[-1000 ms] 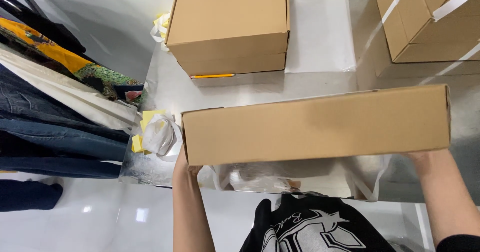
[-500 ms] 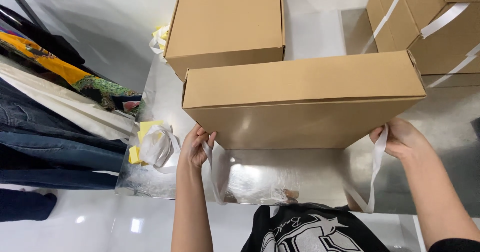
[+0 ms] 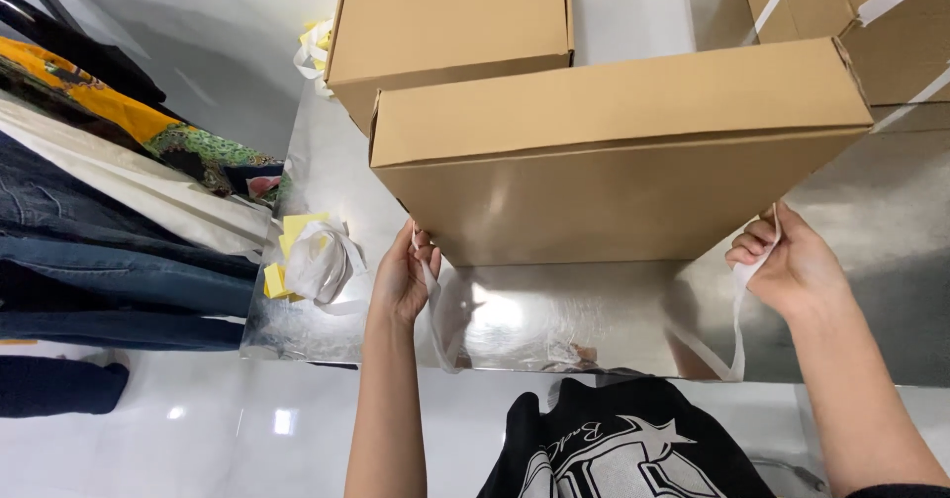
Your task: The person wraps two rolled fabric items, one orange and one black-and-white checkered, in clear plastic bags on a metal table. They then place the wrapped items into a cardboard box, close the flaps, and secure the box with a white ribbon.
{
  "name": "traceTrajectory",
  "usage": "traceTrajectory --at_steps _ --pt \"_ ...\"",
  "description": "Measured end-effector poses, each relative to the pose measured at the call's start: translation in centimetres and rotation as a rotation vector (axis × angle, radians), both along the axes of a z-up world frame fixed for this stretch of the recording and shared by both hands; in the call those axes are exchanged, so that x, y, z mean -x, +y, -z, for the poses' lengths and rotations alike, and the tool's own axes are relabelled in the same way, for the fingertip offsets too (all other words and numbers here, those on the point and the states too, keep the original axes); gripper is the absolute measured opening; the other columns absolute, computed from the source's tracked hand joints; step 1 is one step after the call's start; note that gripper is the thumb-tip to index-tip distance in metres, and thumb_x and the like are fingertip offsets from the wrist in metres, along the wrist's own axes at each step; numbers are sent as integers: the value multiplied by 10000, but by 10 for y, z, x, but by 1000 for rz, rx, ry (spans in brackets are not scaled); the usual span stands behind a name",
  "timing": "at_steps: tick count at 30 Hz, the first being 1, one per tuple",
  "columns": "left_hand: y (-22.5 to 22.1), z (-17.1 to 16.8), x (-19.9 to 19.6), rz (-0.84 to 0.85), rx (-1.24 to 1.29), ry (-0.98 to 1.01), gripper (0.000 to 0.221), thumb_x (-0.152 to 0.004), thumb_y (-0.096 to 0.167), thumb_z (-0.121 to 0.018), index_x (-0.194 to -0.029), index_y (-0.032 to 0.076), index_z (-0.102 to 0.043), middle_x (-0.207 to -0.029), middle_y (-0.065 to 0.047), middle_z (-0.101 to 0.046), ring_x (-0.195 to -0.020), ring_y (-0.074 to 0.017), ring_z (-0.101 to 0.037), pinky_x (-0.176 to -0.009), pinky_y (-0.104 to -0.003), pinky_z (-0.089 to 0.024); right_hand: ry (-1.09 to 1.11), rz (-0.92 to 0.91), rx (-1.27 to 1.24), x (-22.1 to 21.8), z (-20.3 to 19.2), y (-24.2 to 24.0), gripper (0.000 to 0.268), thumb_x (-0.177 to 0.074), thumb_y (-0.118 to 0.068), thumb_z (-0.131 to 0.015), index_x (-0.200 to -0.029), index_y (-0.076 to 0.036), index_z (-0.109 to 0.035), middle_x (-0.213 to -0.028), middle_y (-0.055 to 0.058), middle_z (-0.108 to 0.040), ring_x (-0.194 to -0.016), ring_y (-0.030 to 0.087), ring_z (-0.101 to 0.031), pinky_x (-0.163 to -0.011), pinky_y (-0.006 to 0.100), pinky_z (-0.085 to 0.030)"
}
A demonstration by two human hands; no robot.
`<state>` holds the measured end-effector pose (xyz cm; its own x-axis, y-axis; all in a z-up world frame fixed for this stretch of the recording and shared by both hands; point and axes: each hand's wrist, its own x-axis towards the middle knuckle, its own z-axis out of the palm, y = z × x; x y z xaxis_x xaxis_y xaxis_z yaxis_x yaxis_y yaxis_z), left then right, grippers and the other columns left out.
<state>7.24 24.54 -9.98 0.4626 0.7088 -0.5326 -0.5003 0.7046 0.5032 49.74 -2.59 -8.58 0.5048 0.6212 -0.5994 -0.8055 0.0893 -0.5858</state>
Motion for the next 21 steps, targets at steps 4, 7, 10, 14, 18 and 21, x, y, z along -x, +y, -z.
traceTrajectory --at_steps 4,7,10,14,18,21 --pt "-16 20 2 -59 36 -37 199 -1050 299 -701 -921 152 -662 -755 84 -612 -595 2 -595 -902 -220 -622 118 67 41 17 29 0 386 -1169 -433 -615 -829 -300 -490 -712 -112 -289 -624 89 -204 -607 218 -223" --pt "-36 29 -1 -133 58 -138 133 -1054 272 -698 -1018 150 -736 -843 80 -698 -780 8 -685 -895 -221 -630 88 113 -52 31 61 3 306 -1122 -441 -633 -865 -276 -607 -661 -107 -286 -569 69 -233 -584 229 -239" --pt "-57 35 -3 -88 -47 -241 127 -1099 164 -603 -1159 97 -693 -948 43 -659 -863 -41 -650 -1003 -245 -594 41 161 4 75 56 11 263 -1152 -375 -596 -944 -219 -562 -733 -74 -369 -614 99 -258 -595 258 -231" --pt "-74 69 -14 -50 -108 -166 245 -1077 154 -644 -1308 102 -708 -1079 3 -754 -990 -106 -708 -1020 -350 -626 -63 17 -66 130 43 30 201 -1198 -348 -358 -1085 -236 -480 -770 -103 -296 -646 82 -307 -610 245 -301" --pt "-87 85 -44 77 -166 -97 324 -1028 132 -708 -1350 100 -715 -1085 -23 -813 -886 -119 -765 -894 -364 -671 -165 -39 -64 178 35 59 174 -1170 -346 -489 -1074 -206 -526 -806 -80 -428 -707 98 -451 -706 261 -422" --pt "-98 77 -72 120 -190 32 185 -977 128 -791 -1159 95 -793 -1015 -30 -829 -812 -88 -783 -777 -261 -660 -222 -57 -6 193 45 72 197 -1129 -355 -608 -1096 -161 -609 -864 -30 -553 -819 130 -588 -830 274 -518"
